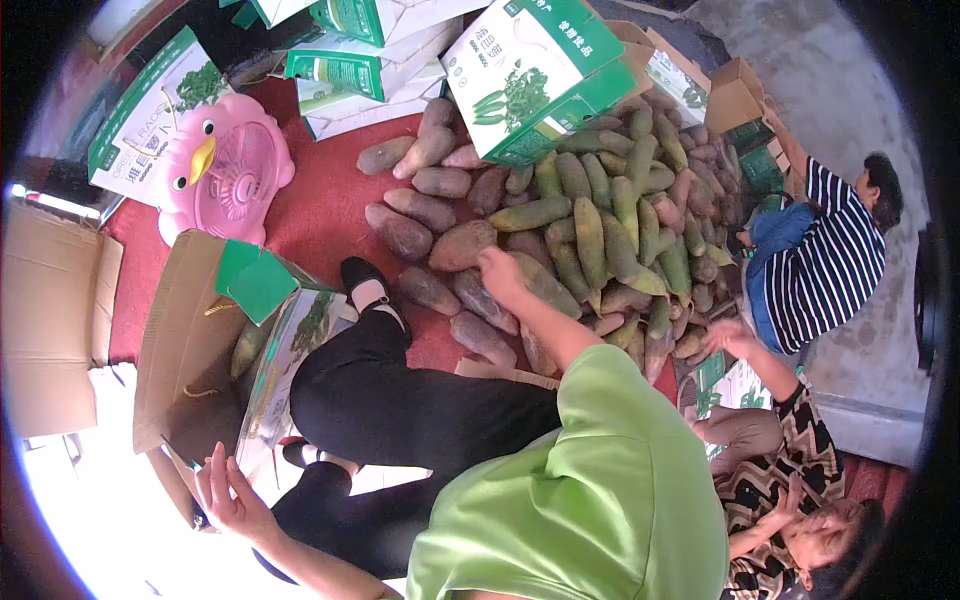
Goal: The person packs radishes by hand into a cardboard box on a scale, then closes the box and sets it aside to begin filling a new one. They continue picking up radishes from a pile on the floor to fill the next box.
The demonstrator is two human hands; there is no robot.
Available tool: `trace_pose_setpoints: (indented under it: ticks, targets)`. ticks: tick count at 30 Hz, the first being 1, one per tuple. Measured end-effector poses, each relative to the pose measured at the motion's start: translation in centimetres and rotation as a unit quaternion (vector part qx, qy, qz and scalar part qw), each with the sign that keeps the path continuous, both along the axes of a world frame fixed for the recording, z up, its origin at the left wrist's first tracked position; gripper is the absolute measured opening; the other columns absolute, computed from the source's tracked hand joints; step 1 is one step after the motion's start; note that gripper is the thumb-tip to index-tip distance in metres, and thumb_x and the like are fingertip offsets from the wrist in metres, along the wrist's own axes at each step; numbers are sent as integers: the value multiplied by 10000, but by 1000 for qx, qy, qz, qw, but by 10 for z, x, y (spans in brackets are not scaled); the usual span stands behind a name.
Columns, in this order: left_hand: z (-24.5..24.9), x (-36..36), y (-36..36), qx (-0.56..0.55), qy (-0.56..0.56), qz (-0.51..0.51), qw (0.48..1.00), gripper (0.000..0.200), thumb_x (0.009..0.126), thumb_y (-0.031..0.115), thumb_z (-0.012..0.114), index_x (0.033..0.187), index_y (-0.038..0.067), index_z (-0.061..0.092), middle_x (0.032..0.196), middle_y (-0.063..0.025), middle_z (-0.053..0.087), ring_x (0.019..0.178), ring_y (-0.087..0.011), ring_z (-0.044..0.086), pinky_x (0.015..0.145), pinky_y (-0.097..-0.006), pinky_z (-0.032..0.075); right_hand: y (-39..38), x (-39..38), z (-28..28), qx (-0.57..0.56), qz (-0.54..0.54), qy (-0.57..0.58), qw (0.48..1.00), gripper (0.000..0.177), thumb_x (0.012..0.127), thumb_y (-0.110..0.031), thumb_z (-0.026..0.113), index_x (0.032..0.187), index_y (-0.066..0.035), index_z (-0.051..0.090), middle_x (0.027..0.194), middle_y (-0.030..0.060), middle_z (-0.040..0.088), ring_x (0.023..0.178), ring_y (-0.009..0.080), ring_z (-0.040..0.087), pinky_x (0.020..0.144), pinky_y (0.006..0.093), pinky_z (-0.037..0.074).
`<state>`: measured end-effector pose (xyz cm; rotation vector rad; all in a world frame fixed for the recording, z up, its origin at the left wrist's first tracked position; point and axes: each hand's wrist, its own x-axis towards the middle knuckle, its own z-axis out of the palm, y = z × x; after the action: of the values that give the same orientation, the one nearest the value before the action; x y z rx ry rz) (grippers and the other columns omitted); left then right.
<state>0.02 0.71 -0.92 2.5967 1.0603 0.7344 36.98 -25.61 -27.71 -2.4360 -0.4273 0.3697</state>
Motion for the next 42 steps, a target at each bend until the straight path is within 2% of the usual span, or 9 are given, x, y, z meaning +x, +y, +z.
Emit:
trace_pose_setpoints:
  ticks: [13, 15, 18, 20, 22, 30, 33, 38, 42]
  targets:
    - [0, 2, 6, 42, -24, 1, 999, 181, 862, -3, 575, 1024, 1, 656, 797, -75, 551, 678, -175, 496, 569, -309, 395, -46, 209, 86, 250, -257, -71, 931, 479, 760, -42, 623, 1223, -30, 500, 897, 110, 602, 825, 216, 574, 758, 337, 457]
    - [-2, 1, 8, 44, -24, 12, 999, 180, 860, 2, 580, 1023, 3, 656, 791, -76, 550, 676, -173, 498, 565, -308, 392, -41, 223, 88, 254, -260, -29, 931, 557, 801, -12, 593, 1322, -58, 402, 905, 52, 540, 674, 105, 499, 496, 241, 388]
    - [-3, 0, 12, 57, -21, 24, 998, 178, 855, 12, 588, 1019, 9, 657, 776, -76, 545, 668, -167, 498, 557, -307, 386, -53, 254, 45, 227, -223, -134, 939, 579, 796, -9, 595, 1333, -45, 384, 902, 44, 545, 661, 110, 508, 474, 246, 385]
    - [0, 6, 12, 80, -25, 15, 996, 169, 848, 20, 594, 1002, 15, 663, 747, -73, 528, 640, -158, 484, 539, -303, 376, -43, 257, 49, 178, -196, -240, 934, 585, 792, -7, 595, 1336, -39, 380, 894, 42, 550, 666, 119, 519, 493, 254, 403]
    - [3, 8, 10, 75, -28, 27, 996, 165, 849, 21, 594, 997, 16, 666, 746, -70, 528, 629, -158, 480, 535, -302, 373, -33, 229, 90, 307, -260, 51, 914, 573, 791, -57, 620, 1322, -24, 406, 961, 116, 587, 859, 226, 567, 750, 352, 447]
    - [5, 17, 8, 54, -39, 36, 997, 156, 842, 22, 607, 983, 16, 673, 751, -65, 534, 604, -142, 477, 493, -271, 363, -27, 241, 80, 188, -239, -30, 952, 536, 769, -19, 634, 1265, 1, 433, 818, 72, 575, 736, 161, 554, 659, 309, 446]
    - [6, 20, 7, 59, -43, 38, 997, 151, 841, 22, 607, 977, 14, 674, 753, -67, 539, 602, -143, 485, 497, -268, 371, -22, 237, 81, 182, -193, -97, 959, 446, 780, -91, 650, 1190, -13, 495, 965, 136, 578, 833, 254, 571, 739, 395, 446]
    - [4, 20, 7, 45, -56, 55, 996, 145, 831, 13, 609, 961, 9, 674, 737, -71, 544, 609, -149, 499, 508, -265, 385, -7, 210, 140, 319, -221, -76, 918, 347, 821, -44, 603, 1150, -46, 493, 832, 31, 499, 687, 113, 520, 524, 243, 467]
    - [4, 19, 7, 19, -51, 62, 997, 145, 808, 6, 620, 944, 7, 672, 728, -78, 549, 613, -167, 513, 534, -280, 406, -17, 170, 202, 393, -185, -27, 900, 336, 844, -52, 593, 1162, -48, 487, 846, 38, 505, 708, 114, 533, 551, 250, 493]
